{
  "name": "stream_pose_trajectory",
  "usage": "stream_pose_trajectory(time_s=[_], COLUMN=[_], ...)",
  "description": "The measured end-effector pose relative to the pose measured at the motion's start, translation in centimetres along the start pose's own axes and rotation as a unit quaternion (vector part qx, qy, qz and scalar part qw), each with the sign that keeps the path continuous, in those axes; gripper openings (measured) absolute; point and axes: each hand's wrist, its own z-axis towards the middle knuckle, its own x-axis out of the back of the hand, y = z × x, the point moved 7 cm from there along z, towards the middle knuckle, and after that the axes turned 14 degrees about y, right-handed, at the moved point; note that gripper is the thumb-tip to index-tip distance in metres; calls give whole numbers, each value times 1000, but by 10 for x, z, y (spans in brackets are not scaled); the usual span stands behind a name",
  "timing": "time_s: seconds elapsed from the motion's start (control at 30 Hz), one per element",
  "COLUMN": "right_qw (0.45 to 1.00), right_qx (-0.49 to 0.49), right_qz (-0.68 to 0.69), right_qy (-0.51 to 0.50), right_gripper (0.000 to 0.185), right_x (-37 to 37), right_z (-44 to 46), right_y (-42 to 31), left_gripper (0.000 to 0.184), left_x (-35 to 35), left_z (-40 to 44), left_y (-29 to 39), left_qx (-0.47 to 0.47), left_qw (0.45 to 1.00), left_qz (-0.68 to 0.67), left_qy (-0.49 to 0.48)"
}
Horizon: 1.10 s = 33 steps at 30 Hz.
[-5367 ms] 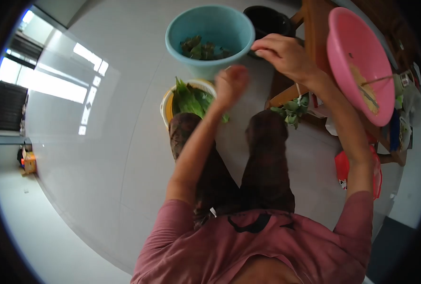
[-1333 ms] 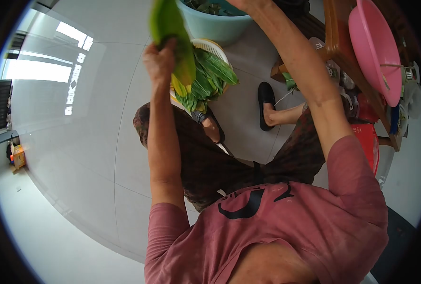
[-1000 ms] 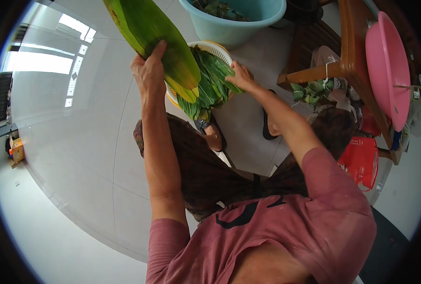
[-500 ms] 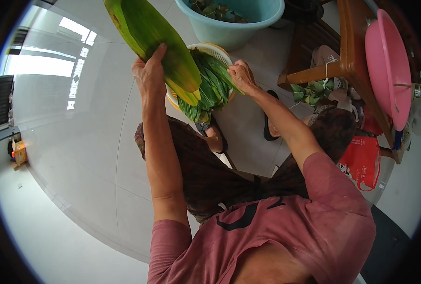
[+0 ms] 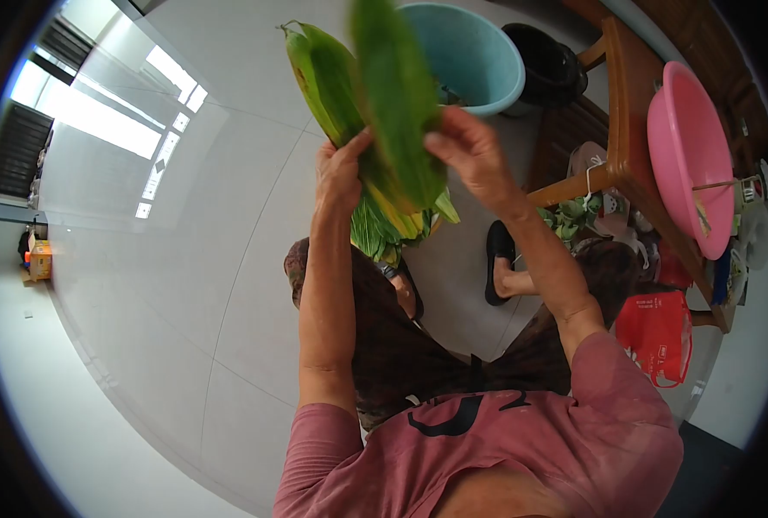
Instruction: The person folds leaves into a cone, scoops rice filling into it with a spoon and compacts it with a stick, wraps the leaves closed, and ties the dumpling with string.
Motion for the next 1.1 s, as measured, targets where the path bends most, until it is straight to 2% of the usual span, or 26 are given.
stream_pose_trajectory(time_s=[0.1, 0.37, 0.47, 0.53, 0.57, 0.6, 0.63, 0.73, 0.83, 0.87, 0.97, 1.1], right_qw=[992, 968, 958, 952, 952, 951, 949, 988, 981, 970, 956, 958], right_qx=[-16, -3, 1, 4, -9, -21, -33, -34, -108, -151, -190, -167], right_qz=[-125, -245, -283, -302, -305, -308, -311, -146, -29, -39, -41, -98], right_qy=[-11, 44, 47, 41, 15, -11, -37, -49, -160, -185, -221, -211], right_gripper=[19, 18, 21, 24, 27, 31, 35, 49, 59, 53, 42, 34], right_x=[1, 20, 22, 24, 25, 29, 30, 24, 7, 10, 14, 25], right_z=[14, 21, 23, 24, 25, 28, 31, 50, 60, 65, 73, 64], right_y=[27, 30, 29, 32, 33, 33, 34, 7, -16, -10, -12, -27], left_gripper=[18, 27, 25, 23, 22, 21, 19, 18, 18, 17, 17, 18], left_x=[-8, -23, -25, -26, -26, -26, -27, -37, -55, -59, -64, -71], left_z=[-7, -18, -13, -14, -17, -18, -18, -25, -38, -41, -42, -45], left_y=[-1, 11, 9, 12, 15, 14, 13, 6, -2, -4, -12, -15], left_qx=[11, 33, -8, -79, -114, -107, -100, -66, -44, -39, -31, -26], left_qw=[999, 998, 999, 996, 991, 992, 992, 989, 978, 974, 966, 965], left_qz=[-24, -56, -19, 35, 61, 65, 70, 106, 154, 171, 194, 188], left_qy=[-40, -3, -24, -22, -21, -25, -30, -77, -131, -146, -166, -182])
